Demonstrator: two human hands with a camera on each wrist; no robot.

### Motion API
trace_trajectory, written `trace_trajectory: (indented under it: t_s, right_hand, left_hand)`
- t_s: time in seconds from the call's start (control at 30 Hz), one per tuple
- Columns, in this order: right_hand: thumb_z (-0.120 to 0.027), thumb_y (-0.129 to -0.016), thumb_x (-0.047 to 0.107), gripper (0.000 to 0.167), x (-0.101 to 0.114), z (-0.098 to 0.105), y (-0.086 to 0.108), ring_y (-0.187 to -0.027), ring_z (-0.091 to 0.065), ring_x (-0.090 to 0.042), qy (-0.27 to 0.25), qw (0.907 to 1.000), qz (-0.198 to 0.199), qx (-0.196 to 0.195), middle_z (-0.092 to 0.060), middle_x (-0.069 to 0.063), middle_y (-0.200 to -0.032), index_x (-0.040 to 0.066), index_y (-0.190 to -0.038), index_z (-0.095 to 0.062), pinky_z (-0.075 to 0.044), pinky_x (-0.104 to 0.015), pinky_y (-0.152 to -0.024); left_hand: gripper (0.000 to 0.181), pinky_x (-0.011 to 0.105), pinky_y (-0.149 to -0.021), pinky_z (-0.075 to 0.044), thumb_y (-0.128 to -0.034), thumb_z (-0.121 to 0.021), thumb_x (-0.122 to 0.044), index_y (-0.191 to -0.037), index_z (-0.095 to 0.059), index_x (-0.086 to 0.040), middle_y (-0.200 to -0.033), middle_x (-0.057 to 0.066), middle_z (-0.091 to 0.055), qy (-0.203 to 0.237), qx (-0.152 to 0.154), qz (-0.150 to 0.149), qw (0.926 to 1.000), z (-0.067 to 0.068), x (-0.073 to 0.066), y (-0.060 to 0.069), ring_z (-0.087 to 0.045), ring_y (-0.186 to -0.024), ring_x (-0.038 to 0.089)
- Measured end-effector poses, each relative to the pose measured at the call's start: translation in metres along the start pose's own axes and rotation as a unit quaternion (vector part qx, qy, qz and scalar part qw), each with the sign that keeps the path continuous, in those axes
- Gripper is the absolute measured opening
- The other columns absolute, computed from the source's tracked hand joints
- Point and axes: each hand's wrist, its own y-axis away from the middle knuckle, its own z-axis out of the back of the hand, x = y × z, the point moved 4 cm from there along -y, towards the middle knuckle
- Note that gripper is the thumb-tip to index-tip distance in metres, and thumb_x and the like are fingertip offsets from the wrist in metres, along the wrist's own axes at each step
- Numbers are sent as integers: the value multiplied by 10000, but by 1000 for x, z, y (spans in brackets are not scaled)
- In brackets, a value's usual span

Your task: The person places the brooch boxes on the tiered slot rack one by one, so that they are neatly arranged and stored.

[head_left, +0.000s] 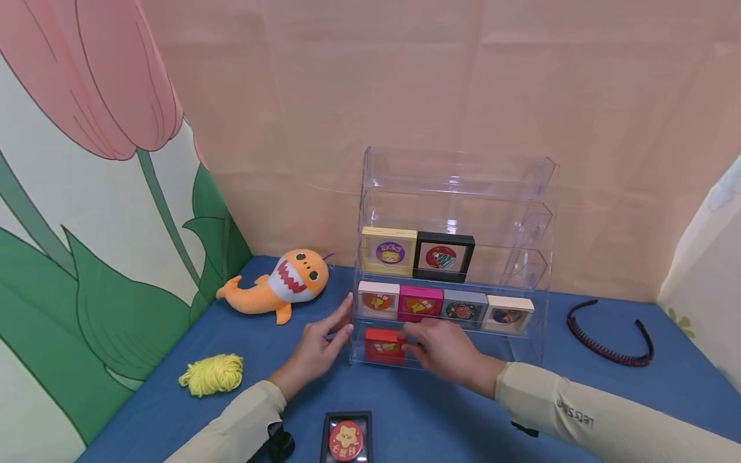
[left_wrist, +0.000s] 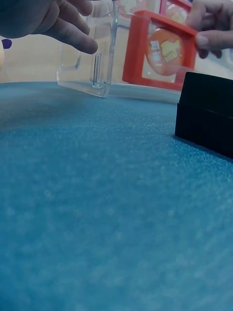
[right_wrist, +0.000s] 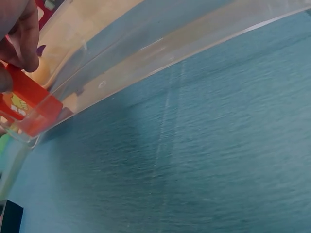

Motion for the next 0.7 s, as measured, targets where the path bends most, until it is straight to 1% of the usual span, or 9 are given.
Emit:
trace_trajectory:
  t_s: [0.2, 0.43, 0.57, 0.7]
  right_hand:
    - [-767, -812, 215, 192, 5, -4, -6, -736, -624, -87, 87, 9999, -64, 111, -691, 45, -880, 198, -945, -629, -535, -249, -637]
    - [-757, -822, 230, 191, 9, -9, -11, -723, -618, -80, 93, 9993, -180, 313, -697, 47, -877, 194, -958, -627, -530, -246, -627]
    - [-758, -821, 233, 198, 10, -9, -12, -731, -621, -83, 143, 9991, -198, 333, -699, 45, -881, 195, -963, -626, -533, -258, -636]
    - [-759, -820, 240, 210, 10, -9, -12, -740, -600, -89, 220, 9991, -226, 294, -690, 50, -892, 209, -981, -628, -521, -256, -613]
  left_hand:
    - [562, 397, -831, -504, -920, -566, 44, -1439, -356, -3, -1394, 171, -425, -14, 5, -25, 10000, 0, 0, 0, -524, -1170, 324]
    - [554, 410, -846, -495, -923, -562, 42, -1435, -352, 14, -1386, 182, -430, -24, 17, -141, 9999, -1, 1, 0, -524, -1171, 312]
    - [552, 384, -845, -496, -923, -562, 40, -1434, -353, 17, -1387, 177, -433, -40, -21, -151, 9999, 0, 1, 1, -526, -1171, 305]
    - [550, 392, -848, -495, -926, -559, 36, -1436, -354, 7, -1380, 172, -441, -16, -14, -84, 10000, 0, 1, 1, -524, -1172, 308]
